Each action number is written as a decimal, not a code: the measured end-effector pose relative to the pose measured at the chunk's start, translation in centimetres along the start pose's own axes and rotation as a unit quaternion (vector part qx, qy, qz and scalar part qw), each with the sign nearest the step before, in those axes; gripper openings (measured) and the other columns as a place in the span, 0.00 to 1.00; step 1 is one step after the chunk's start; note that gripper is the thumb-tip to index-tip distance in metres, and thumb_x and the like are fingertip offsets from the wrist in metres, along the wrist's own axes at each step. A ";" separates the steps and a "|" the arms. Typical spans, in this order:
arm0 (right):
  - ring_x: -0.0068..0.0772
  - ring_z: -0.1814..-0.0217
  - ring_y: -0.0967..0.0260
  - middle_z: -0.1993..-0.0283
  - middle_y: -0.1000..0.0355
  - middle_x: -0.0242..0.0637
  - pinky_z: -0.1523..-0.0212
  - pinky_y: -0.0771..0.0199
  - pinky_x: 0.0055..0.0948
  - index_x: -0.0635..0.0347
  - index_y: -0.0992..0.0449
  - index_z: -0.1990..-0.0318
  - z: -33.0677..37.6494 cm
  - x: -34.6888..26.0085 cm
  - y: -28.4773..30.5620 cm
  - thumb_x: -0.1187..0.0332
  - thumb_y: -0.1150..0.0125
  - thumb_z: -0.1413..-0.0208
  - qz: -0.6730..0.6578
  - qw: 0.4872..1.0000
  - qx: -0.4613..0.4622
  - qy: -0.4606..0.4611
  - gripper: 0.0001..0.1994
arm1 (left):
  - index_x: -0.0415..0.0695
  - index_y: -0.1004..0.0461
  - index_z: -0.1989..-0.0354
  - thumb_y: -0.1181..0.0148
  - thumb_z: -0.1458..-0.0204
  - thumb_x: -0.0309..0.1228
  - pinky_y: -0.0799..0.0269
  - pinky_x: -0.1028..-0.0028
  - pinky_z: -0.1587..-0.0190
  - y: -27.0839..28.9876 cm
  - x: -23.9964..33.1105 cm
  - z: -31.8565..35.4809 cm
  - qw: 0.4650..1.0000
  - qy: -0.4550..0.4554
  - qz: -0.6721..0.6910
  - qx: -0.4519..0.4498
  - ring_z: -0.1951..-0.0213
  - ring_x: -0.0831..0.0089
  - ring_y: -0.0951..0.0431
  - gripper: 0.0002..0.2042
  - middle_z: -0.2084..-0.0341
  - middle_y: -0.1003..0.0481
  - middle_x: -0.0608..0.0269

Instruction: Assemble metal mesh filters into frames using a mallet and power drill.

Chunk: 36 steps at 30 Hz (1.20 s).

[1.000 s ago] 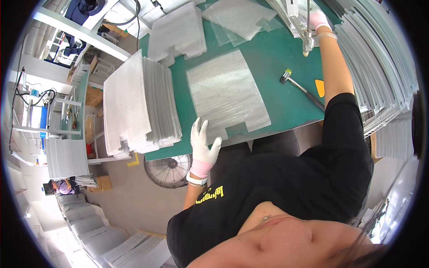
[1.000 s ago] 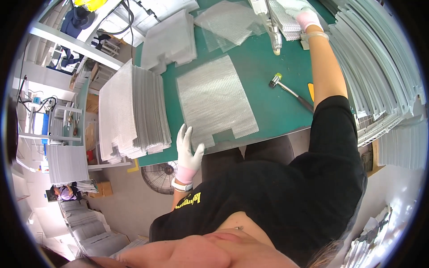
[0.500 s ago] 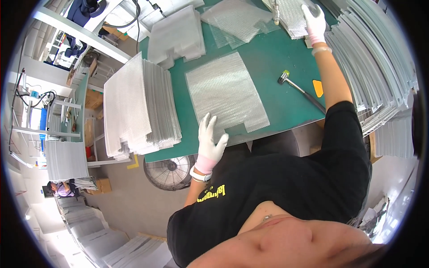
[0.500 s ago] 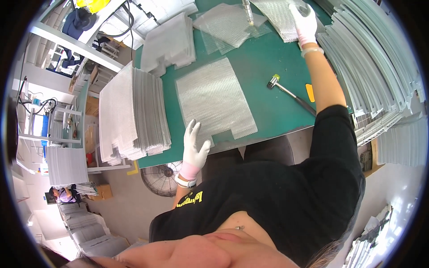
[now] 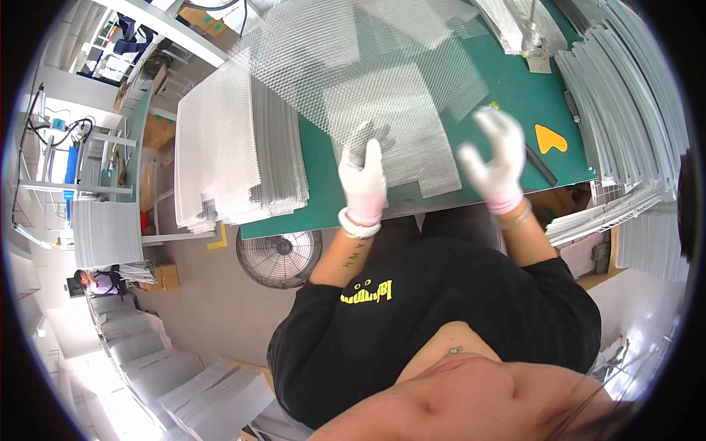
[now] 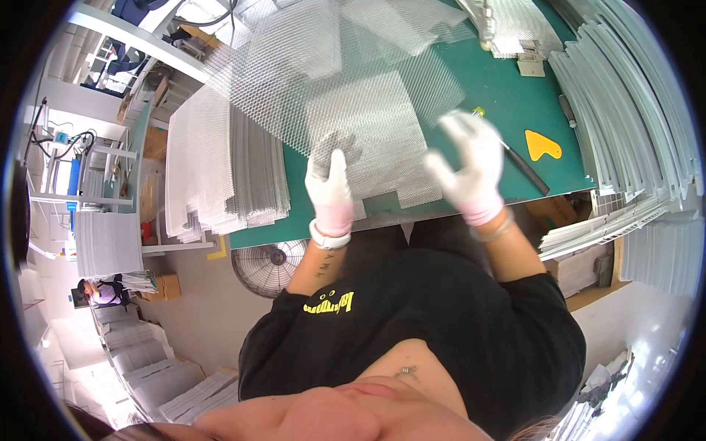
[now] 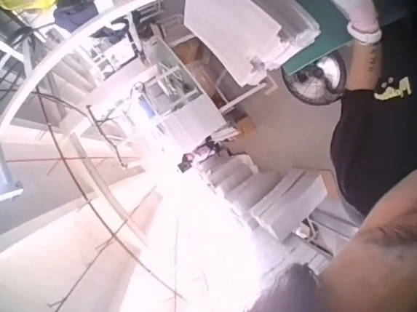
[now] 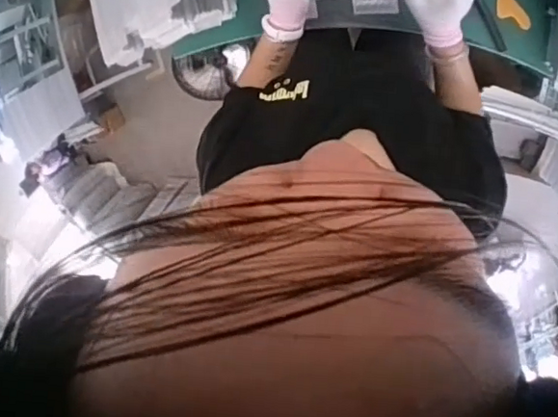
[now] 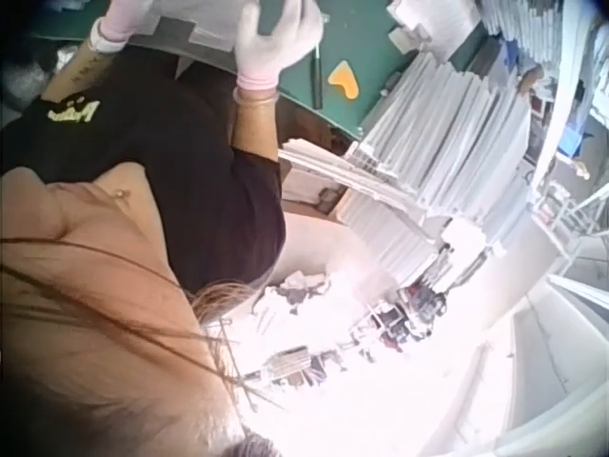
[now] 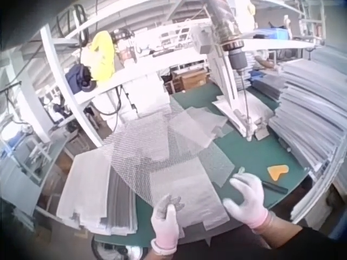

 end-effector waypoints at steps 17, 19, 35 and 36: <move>0.51 0.60 0.24 0.62 0.25 0.48 0.55 0.23 0.40 0.56 0.44 0.29 3.5 1.1 -5.2 0.61 0.32 0.50 -0.014 0.916 -0.283 -0.283 0.41 | 0.34 0.40 0.33 0.27 0.56 0.46 0.26 0.61 0.51 7.9 -1.6 -0.4 0.739 -0.074 -0.660 -0.108 0.53 0.51 0.25 0.45 0.55 0.28 0.46; 0.51 0.58 0.24 0.60 0.24 0.49 0.54 0.24 0.40 0.55 0.43 0.29 3.9 1.3 -5.7 0.61 0.32 0.49 0.001 0.913 -0.294 -0.284 0.40 | 0.35 0.39 0.33 0.29 0.55 0.48 0.25 0.60 0.53 7.9 -2.3 -0.5 0.717 -0.061 -0.684 -0.117 0.56 0.50 0.23 0.44 0.54 0.28 0.44; 0.49 0.51 0.27 0.55 0.26 0.47 0.50 0.26 0.41 0.59 0.34 0.37 5.5 3.3 -7.3 0.58 0.38 0.44 0.034 0.918 -0.343 -0.198 0.29 | 0.35 0.37 0.34 0.28 0.57 0.49 0.26 0.60 0.50 8.4 -3.8 -0.9 0.709 -0.083 -0.690 -0.121 0.54 0.50 0.24 0.44 0.56 0.28 0.44; 0.49 0.51 0.27 0.55 0.26 0.47 0.50 0.26 0.41 0.59 0.34 0.37 5.3 3.5 -7.1 0.58 0.38 0.44 0.040 0.918 -0.341 -0.201 0.29 | 0.39 0.36 0.34 0.28 0.58 0.50 0.27 0.59 0.49 8.3 -3.9 -1.1 0.713 -0.055 -0.688 -0.120 0.52 0.49 0.25 0.44 0.53 0.29 0.44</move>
Point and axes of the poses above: each hand's wrist, its own z-axis away from the middle knuckle, its own y-axis out of the back of the hand, x = y × z, the point moved 2 cm from there along -z, towards the middle knuckle
